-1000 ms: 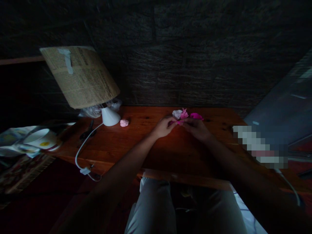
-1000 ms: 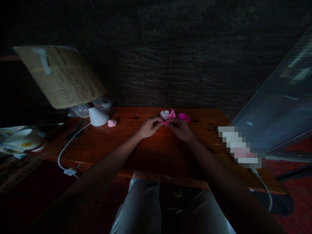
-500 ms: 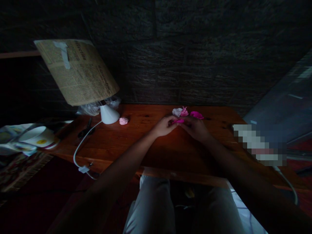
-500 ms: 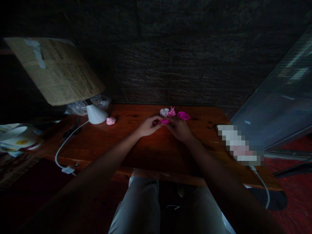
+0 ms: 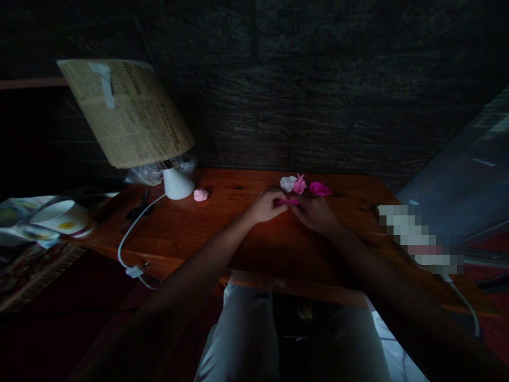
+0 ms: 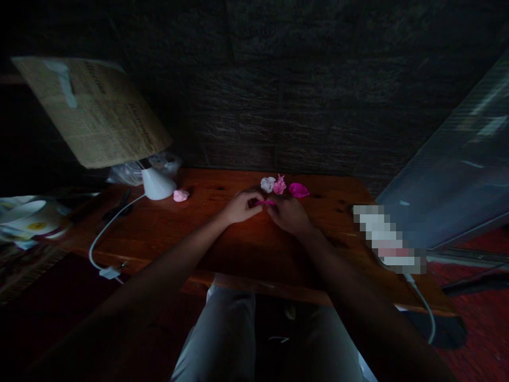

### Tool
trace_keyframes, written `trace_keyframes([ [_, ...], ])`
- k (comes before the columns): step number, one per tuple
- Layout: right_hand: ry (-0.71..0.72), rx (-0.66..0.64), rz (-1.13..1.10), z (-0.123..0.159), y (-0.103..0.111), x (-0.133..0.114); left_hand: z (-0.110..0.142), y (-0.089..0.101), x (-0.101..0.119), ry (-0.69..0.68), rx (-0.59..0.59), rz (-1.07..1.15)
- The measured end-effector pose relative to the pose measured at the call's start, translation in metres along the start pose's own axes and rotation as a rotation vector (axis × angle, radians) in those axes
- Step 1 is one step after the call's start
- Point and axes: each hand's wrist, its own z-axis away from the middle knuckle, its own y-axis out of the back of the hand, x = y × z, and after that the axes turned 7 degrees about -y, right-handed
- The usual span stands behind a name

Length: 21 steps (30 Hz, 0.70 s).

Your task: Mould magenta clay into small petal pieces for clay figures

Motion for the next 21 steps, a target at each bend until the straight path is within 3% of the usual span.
trace_keyframes([
  [9,0.004,0.058,-0.154,-0.001,-0.001,0.000,-0.005,0.000,-0.001,0.001,-0.019,0.011],
  [14,-0.095,0.090,-0.222,-0.003,-0.003,-0.001,-0.006,0.001,0.001,0.000,-0.020,0.037],
  [19,-0.301,0.216,-0.198,-0.001,0.001,0.019,-0.001,0.006,0.004,-0.014,-0.053,0.021],
  [21,-0.296,0.182,-0.305,0.001,0.003,0.024,0.002,0.009,0.004,-0.010,-0.054,-0.005],
])
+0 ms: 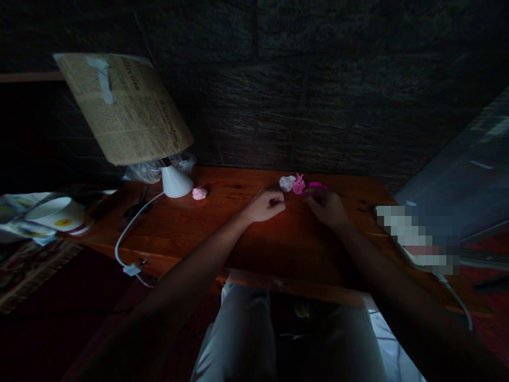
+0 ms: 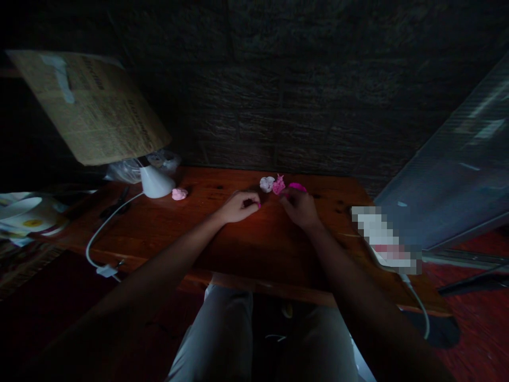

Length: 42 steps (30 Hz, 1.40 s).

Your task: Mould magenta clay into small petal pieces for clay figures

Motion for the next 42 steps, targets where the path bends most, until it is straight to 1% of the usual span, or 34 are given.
trace_keyframes([
  [2,0.050,-0.123,-0.102,0.002,0.000,0.000,0.002,0.002,-0.002,0.023,0.020,-0.044],
  [3,0.048,-0.169,-0.127,0.003,-0.001,-0.001,0.002,0.003,-0.004,0.032,0.029,-0.074],
  [5,0.017,-0.208,-0.159,0.004,-0.006,-0.005,0.002,0.004,-0.007,0.031,0.031,-0.123],
  [7,-0.008,-0.248,-0.191,0.005,-0.009,-0.008,0.003,0.002,-0.010,0.001,0.011,-0.134],
  [10,-0.027,-0.324,-0.252,0.006,-0.009,-0.010,0.003,-0.002,-0.012,-0.076,-0.011,-0.068],
  [12,-0.061,-0.356,-0.298,0.007,-0.008,-0.012,0.002,-0.004,-0.012,-0.115,0.022,-0.010],
  [15,-0.125,-0.412,-0.366,0.009,-0.006,-0.019,0.001,-0.005,-0.009,-0.146,0.105,0.064],
  [17,-0.127,-0.445,-0.391,0.011,-0.005,-0.025,0.001,-0.006,-0.006,-0.168,0.117,0.099],
  [20,-0.122,-0.455,-0.387,0.012,-0.004,-0.032,0.000,-0.007,-0.003,-0.180,0.101,0.117],
  [24,-0.142,-0.435,-0.397,0.011,-0.003,-0.034,0.000,-0.008,0.001,-0.145,0.129,0.098],
  [28,-0.136,-0.421,-0.414,0.009,-0.002,-0.031,-0.001,-0.007,0.005,-0.119,0.162,0.098],
  [34,-0.155,-0.374,-0.405,0.007,-0.002,-0.024,-0.001,-0.006,0.011,-0.063,0.167,0.153],
  [42,-0.171,-0.404,-0.443,0.006,-0.005,-0.022,-0.002,-0.007,0.009,-0.051,0.148,0.133],
])
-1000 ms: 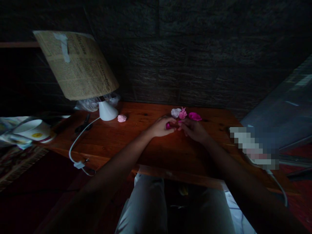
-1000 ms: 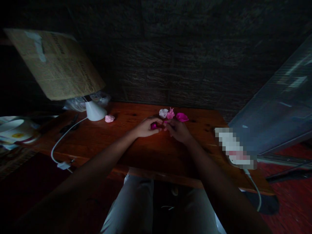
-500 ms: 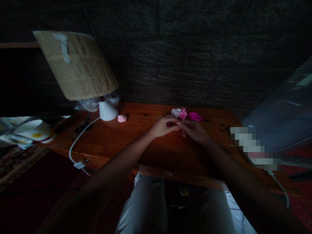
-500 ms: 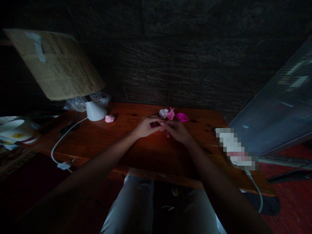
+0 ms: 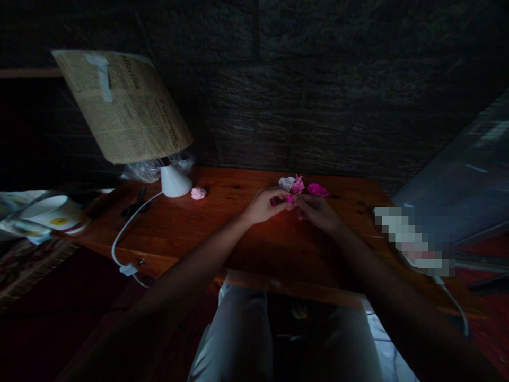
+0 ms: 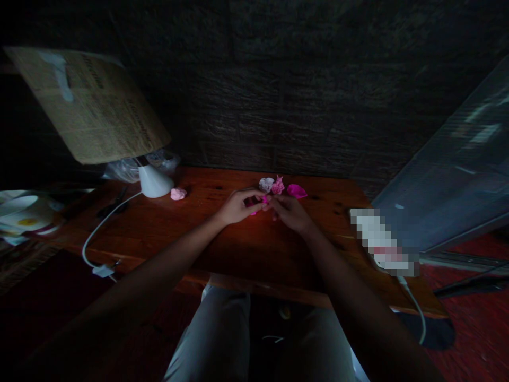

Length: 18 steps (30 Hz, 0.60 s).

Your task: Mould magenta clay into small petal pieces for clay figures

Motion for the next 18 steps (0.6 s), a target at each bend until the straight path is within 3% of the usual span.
trace_keyframes([
  [18,-0.033,-0.059,-0.119,0.0049,0.0009,-0.0070,0.0012,0.0013,-0.0044,-0.090,-0.027,0.016],
])
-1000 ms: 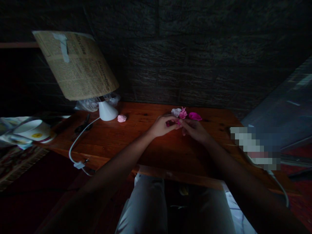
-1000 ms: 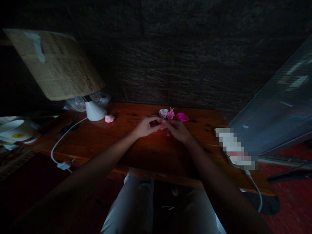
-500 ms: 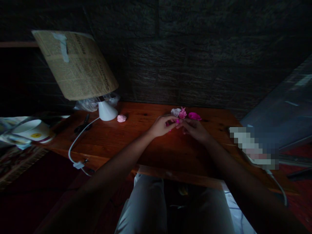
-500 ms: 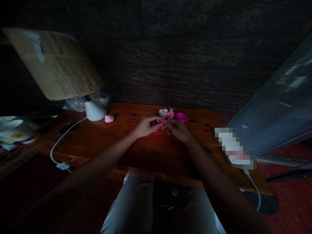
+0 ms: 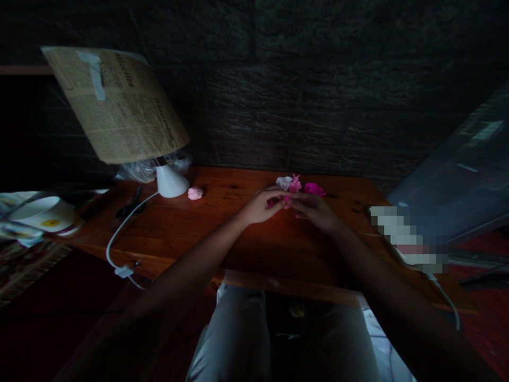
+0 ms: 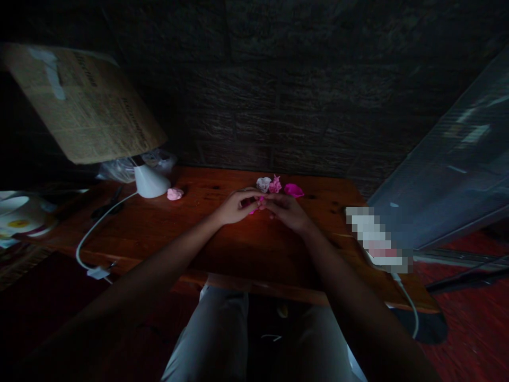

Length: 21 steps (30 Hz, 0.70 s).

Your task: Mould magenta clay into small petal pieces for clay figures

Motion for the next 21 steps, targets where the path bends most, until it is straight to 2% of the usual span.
trace_keyframes([
  [5,0.001,0.009,0.021,-0.0011,0.0022,0.0007,-0.0007,0.0002,0.0002,-0.046,-0.003,0.001],
  [14,0.018,0.076,0.027,-0.0034,0.0055,0.0033,-0.0019,-0.0004,0.0051,-0.021,0.033,-0.023],
  [21,0.032,0.066,-0.010,-0.0053,0.0032,0.0045,-0.0034,-0.0070,0.0066,0.124,0.107,-0.032],
])
